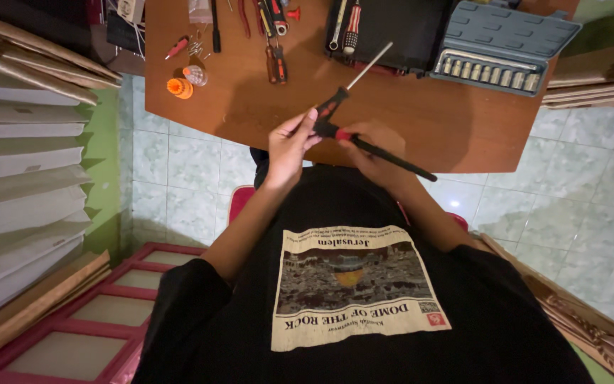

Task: The person wipes a wrench, a screwdriver, and a brush with a black cloth on a wooden table, then places them into a black toolbox. The person also wipes a screwdriver with a brush and places it in the toolbox.

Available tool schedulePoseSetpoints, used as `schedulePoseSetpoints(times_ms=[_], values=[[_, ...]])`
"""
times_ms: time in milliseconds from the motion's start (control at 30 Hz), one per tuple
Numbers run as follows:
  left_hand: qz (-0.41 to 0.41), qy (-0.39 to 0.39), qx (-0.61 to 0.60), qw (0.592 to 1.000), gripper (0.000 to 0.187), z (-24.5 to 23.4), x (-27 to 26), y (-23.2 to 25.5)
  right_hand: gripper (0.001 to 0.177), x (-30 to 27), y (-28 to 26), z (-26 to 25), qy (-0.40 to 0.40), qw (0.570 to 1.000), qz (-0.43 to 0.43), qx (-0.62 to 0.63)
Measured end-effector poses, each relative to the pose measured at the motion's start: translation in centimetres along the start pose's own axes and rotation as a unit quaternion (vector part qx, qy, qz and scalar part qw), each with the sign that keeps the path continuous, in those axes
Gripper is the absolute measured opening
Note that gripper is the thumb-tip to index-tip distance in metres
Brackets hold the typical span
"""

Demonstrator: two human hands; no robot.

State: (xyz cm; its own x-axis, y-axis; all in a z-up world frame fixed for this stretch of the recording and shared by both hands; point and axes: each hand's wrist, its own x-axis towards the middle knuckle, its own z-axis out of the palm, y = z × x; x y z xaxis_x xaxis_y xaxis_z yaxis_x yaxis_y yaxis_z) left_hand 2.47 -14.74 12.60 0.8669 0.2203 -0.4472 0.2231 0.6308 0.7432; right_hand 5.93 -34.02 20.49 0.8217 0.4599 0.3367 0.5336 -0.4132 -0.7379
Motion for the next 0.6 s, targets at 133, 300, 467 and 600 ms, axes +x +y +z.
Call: schedulePoseSetpoints(times_ms=[133, 300, 467, 600], values=[[0.015, -0.050, -0.020, 0.998, 0.036, -0.4, 0.0, 0.1, 0.019, 1.0, 1.4, -0.4, 0.054, 0.997, 0.042, -0.047], [-0.032, -0.064, -0.046, 0.996, 0.038, -0.8, 0.1, 0.5, 0.021, 0.8, 2.2, -0.8, 0.088, 0.996, 0.024, -0.006], [-0.078, -0.082, -0.099, 0.989, 0.035, -1.0, 0.1, 0.4, 0.026, -0.4, 1.1, -0.1, -0.025, 0.998, -0.057, -0.002], [-0.103, -0.097, -0.072, 0.987, 0.035, -1.2, 0.2, 0.5, 0.022, 0.3, 2.2, -0.3, 0.016, 0.999, 0.037, -0.032]])
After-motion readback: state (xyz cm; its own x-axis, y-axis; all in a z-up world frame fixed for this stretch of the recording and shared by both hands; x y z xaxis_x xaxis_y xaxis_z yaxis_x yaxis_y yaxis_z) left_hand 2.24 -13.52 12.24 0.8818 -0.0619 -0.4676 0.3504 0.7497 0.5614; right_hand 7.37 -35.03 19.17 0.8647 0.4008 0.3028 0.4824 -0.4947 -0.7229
